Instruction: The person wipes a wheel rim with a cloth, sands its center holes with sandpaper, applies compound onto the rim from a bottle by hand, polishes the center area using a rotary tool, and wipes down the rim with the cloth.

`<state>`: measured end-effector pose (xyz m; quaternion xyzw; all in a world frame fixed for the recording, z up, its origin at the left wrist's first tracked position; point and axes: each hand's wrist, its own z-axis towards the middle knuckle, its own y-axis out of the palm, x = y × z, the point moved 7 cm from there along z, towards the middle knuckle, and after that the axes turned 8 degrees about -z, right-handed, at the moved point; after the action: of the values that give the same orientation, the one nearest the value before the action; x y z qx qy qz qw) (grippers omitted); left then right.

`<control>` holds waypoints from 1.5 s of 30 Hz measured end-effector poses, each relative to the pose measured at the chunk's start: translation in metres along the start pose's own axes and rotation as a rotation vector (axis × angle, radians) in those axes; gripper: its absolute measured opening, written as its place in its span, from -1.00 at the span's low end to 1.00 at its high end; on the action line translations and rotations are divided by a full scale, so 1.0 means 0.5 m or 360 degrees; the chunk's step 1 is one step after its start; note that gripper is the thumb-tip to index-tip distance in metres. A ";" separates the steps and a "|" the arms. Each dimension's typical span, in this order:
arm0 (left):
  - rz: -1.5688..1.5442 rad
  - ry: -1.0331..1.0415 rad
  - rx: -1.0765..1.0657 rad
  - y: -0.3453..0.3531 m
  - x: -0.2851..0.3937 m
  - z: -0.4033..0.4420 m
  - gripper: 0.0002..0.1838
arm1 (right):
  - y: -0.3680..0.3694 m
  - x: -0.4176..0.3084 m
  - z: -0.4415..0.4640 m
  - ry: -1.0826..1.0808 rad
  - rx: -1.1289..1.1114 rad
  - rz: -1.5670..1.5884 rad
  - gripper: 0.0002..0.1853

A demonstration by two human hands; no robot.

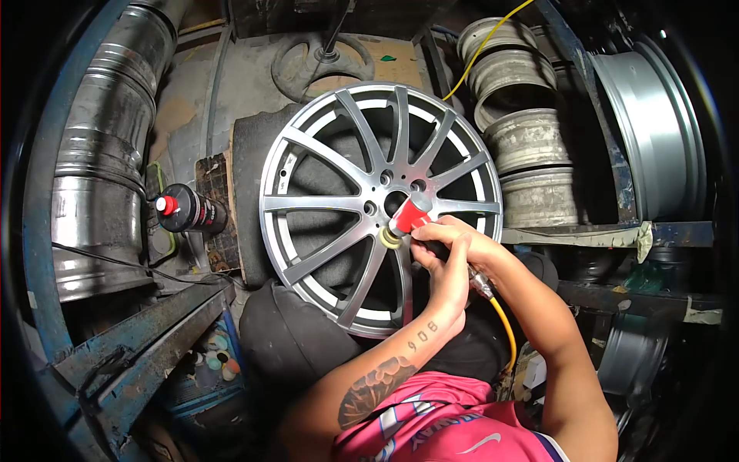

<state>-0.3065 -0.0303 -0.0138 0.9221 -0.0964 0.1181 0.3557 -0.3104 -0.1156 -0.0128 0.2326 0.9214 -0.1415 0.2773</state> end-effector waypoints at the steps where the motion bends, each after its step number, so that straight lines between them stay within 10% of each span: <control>1: 0.0042 0.0017 0.0010 0.000 0.002 -0.003 -0.02 | 0.000 0.002 0.001 -0.0004 0.0013 -0.0009 -0.62; 21: -0.0122 -0.0366 -0.0348 0.048 0.011 -0.036 -0.16 | -0.024 -0.021 -0.024 0.0048 0.0016 -0.0045 -0.61; 45: -0.0017 -0.0079 -0.0038 0.035 0.065 -0.038 0.01 | 0.000 -0.023 0.012 -0.0139 0.0037 0.0131 -0.62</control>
<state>-0.2832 -0.0331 0.0203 0.9209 -0.1016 0.0922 0.3648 -0.2991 -0.1221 -0.0107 0.2670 0.8964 -0.1507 0.3201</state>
